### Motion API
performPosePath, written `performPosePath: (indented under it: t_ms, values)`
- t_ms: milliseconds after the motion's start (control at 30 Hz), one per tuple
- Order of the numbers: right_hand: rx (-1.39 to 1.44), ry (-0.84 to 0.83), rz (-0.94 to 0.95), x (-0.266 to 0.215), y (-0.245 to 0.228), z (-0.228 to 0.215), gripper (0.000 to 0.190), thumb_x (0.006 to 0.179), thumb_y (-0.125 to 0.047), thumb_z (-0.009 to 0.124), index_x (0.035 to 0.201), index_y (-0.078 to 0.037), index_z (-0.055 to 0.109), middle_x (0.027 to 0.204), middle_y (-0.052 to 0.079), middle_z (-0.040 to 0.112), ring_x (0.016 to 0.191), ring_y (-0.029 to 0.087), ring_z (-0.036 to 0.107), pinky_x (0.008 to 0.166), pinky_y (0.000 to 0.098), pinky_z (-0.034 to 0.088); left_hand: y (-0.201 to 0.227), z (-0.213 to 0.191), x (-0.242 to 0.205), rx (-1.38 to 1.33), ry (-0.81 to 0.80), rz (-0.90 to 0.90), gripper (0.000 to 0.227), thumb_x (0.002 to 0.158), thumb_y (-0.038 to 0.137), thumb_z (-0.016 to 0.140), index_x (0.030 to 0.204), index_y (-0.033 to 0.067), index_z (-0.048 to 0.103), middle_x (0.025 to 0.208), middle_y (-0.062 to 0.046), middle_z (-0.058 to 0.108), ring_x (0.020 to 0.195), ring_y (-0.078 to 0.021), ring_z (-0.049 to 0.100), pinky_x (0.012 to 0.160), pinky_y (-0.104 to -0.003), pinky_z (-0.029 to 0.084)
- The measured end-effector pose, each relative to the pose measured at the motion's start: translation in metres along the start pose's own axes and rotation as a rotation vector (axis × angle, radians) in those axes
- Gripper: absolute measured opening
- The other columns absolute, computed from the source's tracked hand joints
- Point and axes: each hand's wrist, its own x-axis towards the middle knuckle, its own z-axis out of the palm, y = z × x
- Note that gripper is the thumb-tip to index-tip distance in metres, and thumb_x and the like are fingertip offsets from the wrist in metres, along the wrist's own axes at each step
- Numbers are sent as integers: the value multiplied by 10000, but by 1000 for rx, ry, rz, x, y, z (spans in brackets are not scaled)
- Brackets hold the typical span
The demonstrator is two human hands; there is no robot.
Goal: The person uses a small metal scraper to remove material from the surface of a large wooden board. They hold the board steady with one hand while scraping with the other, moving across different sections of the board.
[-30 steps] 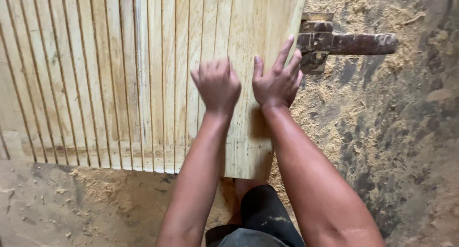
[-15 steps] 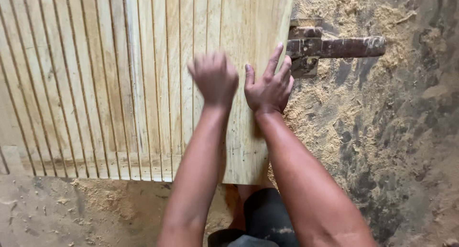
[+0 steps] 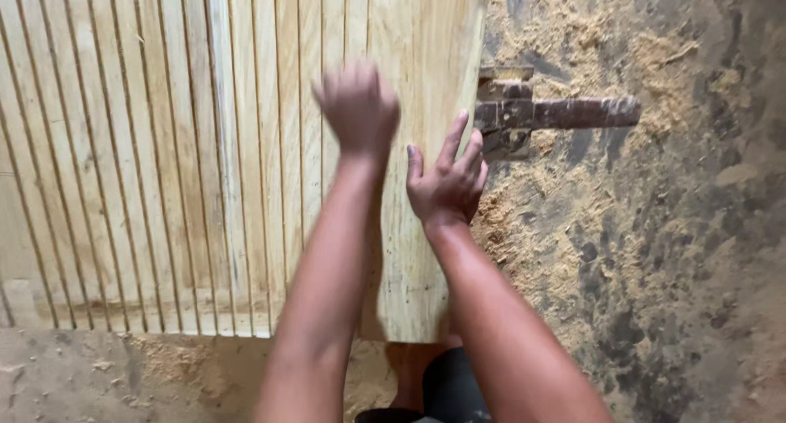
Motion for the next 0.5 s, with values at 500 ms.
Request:
performPosePath:
  t_ms: [500]
  values:
    - [25, -41, 19, 1, -1, -2, 920, 978, -582, 571, 1608, -10, 221, 1460, 322, 417, 1270, 413, 533, 1071, 531, 418, 1, 5, 25, -48, -28, -35, 130, 867, 115, 591, 738, 114, 589, 746, -100, 578, 813, -291, 549, 854, -478, 397]
